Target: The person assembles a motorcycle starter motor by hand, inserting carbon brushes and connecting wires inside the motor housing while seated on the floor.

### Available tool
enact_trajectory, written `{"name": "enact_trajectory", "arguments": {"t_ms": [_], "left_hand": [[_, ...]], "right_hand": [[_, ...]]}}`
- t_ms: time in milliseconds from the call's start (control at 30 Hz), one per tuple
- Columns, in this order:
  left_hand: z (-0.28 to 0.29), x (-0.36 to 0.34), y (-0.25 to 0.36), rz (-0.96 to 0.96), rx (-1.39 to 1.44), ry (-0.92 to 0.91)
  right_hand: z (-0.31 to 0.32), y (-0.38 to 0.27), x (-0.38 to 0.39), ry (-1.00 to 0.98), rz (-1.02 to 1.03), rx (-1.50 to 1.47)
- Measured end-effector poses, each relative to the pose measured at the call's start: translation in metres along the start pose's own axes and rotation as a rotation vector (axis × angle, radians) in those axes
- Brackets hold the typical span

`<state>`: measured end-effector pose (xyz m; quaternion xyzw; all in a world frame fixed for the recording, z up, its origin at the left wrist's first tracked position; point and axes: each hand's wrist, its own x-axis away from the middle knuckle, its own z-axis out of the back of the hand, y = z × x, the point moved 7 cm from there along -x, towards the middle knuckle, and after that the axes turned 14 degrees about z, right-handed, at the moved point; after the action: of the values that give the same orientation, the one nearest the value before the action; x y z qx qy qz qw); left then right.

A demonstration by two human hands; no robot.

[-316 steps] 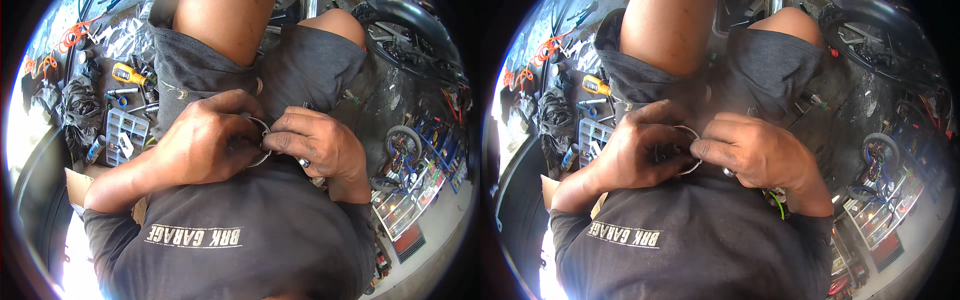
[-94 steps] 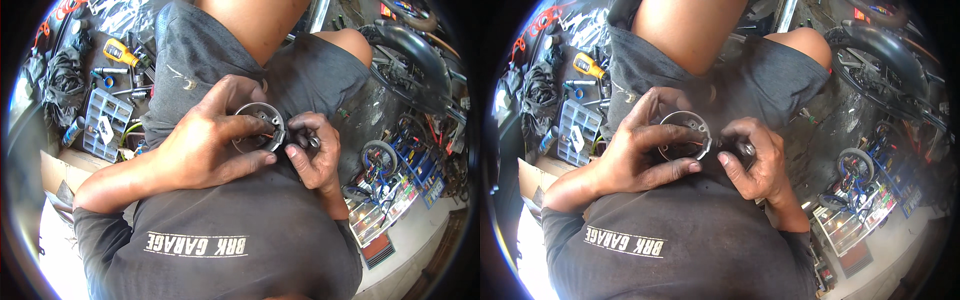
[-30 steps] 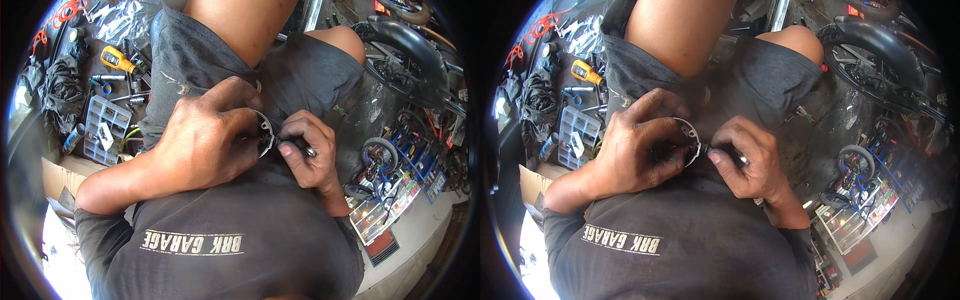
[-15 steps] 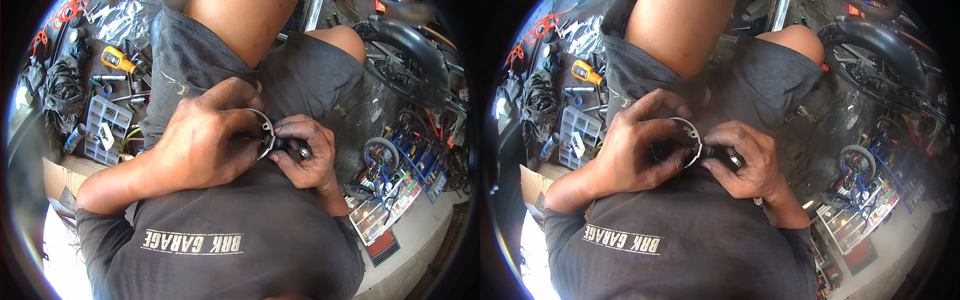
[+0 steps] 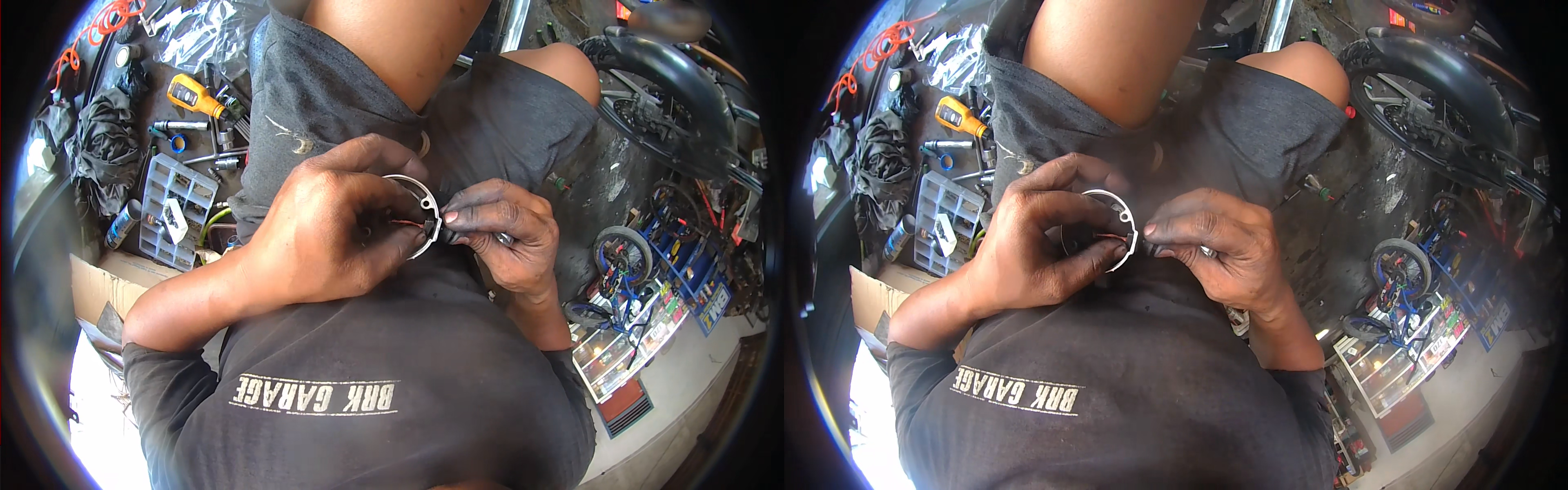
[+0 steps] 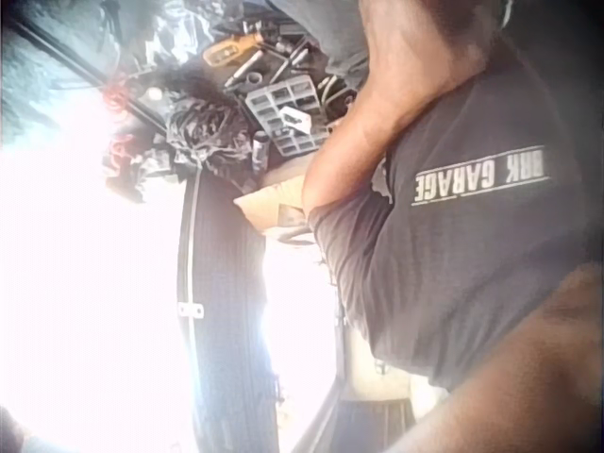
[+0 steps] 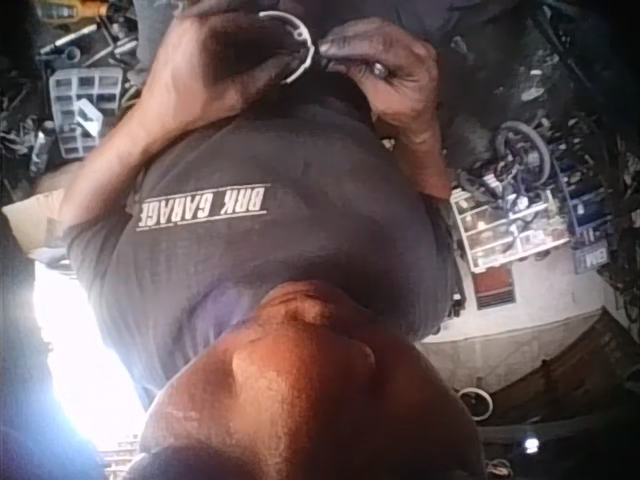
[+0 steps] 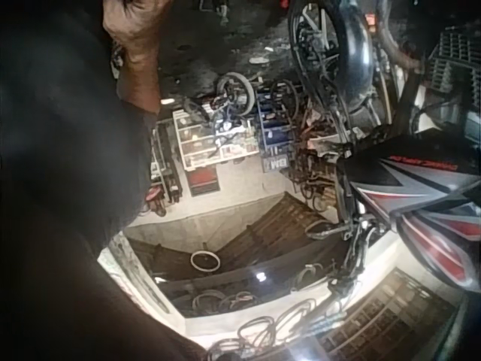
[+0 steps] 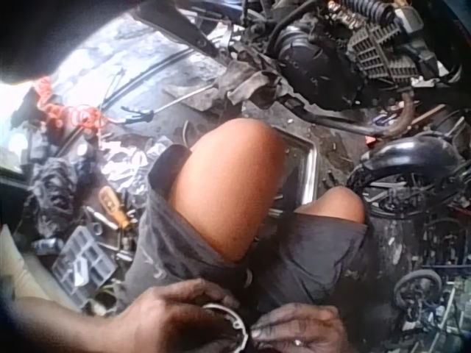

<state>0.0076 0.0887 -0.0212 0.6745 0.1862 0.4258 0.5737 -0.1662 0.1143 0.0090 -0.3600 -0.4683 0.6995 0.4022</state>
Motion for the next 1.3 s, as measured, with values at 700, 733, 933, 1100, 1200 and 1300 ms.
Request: {"name": "enact_trajectory", "arguments": {"t_ms": [700, 733, 933, 1100, 1200, 1300], "left_hand": [[-0.005, -0.007, 0.005, 0.005, -0.051, -0.092], [-0.004, -0.007, 0.005, 0.013, -0.072, -0.107], [-0.004, -0.009, 0.008, -0.012, -0.234, -0.105], [-0.008, -0.007, 0.008, 0.025, -0.253, -0.131], [-0.008, -0.007, 0.010, -0.015, -0.281, -0.115], [-0.010, -0.008, 0.009, 0.003, -0.278, -0.132]], "right_hand": [[-0.004, -0.011, -0.015, -0.307, 0.163, 0.175], [-0.004, -0.011, -0.017, -0.311, 0.157, 0.162], [-0.002, -0.011, -0.018, -0.347, 0.146, 0.148], [-0.003, -0.010, -0.017, -0.384, 0.113, 0.165], [-0.002, -0.009, -0.015, -0.381, 0.132, 0.172], [-0.002, -0.009, -0.016, -0.383, 0.123, 0.168]]}}
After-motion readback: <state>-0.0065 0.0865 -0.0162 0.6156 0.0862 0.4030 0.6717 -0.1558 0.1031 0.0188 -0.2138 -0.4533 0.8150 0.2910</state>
